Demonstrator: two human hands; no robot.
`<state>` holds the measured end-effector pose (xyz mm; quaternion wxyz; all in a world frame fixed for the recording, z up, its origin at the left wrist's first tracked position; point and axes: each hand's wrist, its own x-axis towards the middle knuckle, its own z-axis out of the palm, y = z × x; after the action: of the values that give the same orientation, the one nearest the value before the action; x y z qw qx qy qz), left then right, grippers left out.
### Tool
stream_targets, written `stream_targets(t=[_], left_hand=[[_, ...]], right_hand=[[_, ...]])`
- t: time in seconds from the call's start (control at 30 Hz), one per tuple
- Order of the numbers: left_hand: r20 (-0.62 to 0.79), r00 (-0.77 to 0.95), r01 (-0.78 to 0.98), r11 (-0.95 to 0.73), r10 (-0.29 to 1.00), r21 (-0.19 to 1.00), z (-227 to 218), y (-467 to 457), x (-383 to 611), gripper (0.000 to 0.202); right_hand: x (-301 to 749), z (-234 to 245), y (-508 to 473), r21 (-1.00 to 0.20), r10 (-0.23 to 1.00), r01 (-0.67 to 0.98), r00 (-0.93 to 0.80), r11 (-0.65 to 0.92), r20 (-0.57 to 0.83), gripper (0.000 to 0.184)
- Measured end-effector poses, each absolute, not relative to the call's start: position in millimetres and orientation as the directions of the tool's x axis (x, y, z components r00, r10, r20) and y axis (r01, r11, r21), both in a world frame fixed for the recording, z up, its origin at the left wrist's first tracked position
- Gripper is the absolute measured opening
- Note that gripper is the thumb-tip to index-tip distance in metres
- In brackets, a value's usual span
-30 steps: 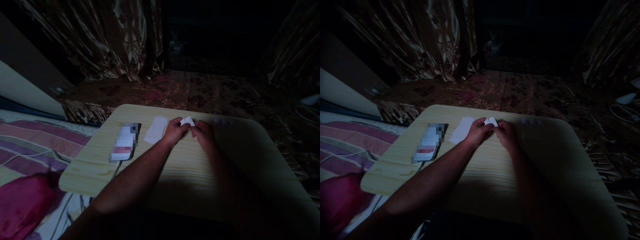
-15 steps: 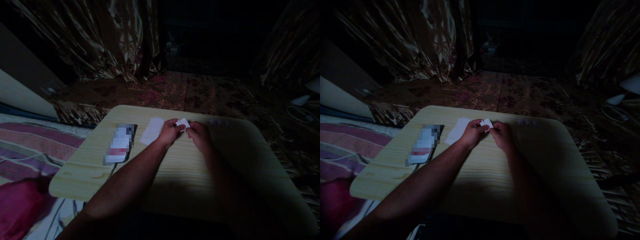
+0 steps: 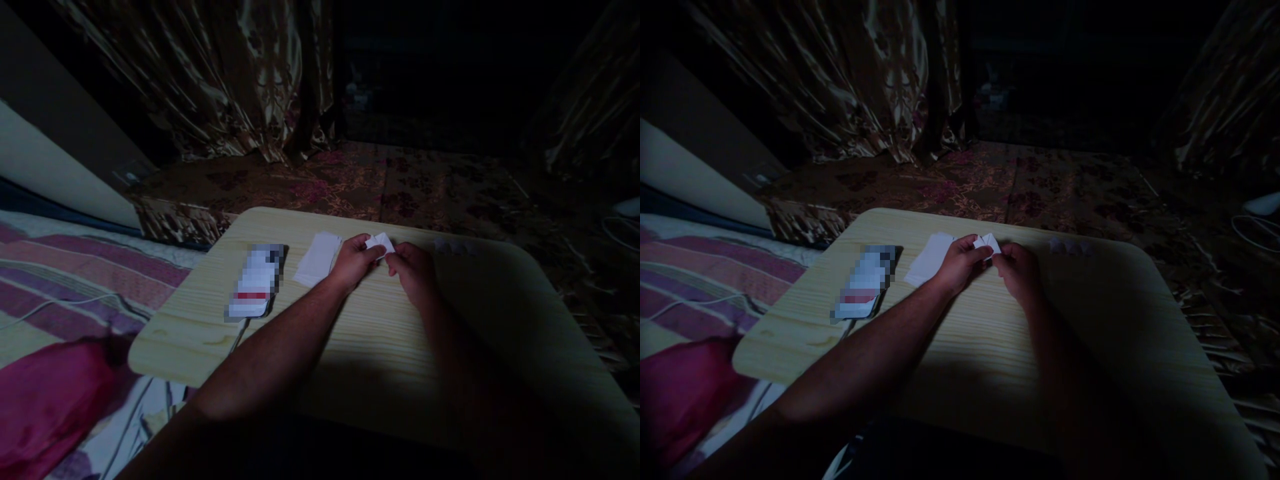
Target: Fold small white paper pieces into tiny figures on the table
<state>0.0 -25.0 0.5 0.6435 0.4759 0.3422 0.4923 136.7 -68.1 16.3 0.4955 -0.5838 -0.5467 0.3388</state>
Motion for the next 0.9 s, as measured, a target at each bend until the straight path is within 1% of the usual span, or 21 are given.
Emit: stream_targets(t=[0.13, 0.27, 0.53, 0.7, 0.8, 0.9], left_hand=[[0.013, 0.281, -0.272, 0.066, 0.96, 0.96, -0.9, -24.7, -0.3, 0.019], [0.008, 0.278, -0.273, 0.071, 0.96, 0.959, 0.8, -25.3, -0.6, 0.018], [-0.014, 0.296, -0.293, 0.105, 0.955, 0.95, 3.8, -26.6, -0.3, 0.02], [-0.007, 0.287, -0.269, 0.088, 0.958, 0.959, 4.1, -26.6, -0.7, 0.02], [0.012, 0.278, -0.295, 0.074, 0.96, 0.953, 5.7, -27.0, -0.8, 0.021], [0.013, 0.26, -0.349, 0.081, 0.966, 0.933, 8.4, -27.1, -1.0, 0.024]], right_hand=[[136.0, 16.1, -67.8, -0.947, 0.97, 0.31, 0.195, 0.081, 0.147, 0.014], [134.1, 18.1, -69.0, -0.953, 0.967, 0.297, 0.216, 0.064, 0.132, 0.013], [137.1, 16.3, -67.9, -0.941, 0.973, 0.326, 0.175, 0.087, 0.151, 0.014], [137.0, 16.3, -67.9, -0.939, 0.971, 0.331, 0.18, 0.09, 0.156, 0.013], [136.0, 16.9, -68.2, -0.94, 0.97, 0.333, 0.192, 0.077, 0.148, 0.014], [136.1, 16.7, -67.7, -0.929, 0.979, 0.362, 0.149, 0.077, 0.14, 0.014]])
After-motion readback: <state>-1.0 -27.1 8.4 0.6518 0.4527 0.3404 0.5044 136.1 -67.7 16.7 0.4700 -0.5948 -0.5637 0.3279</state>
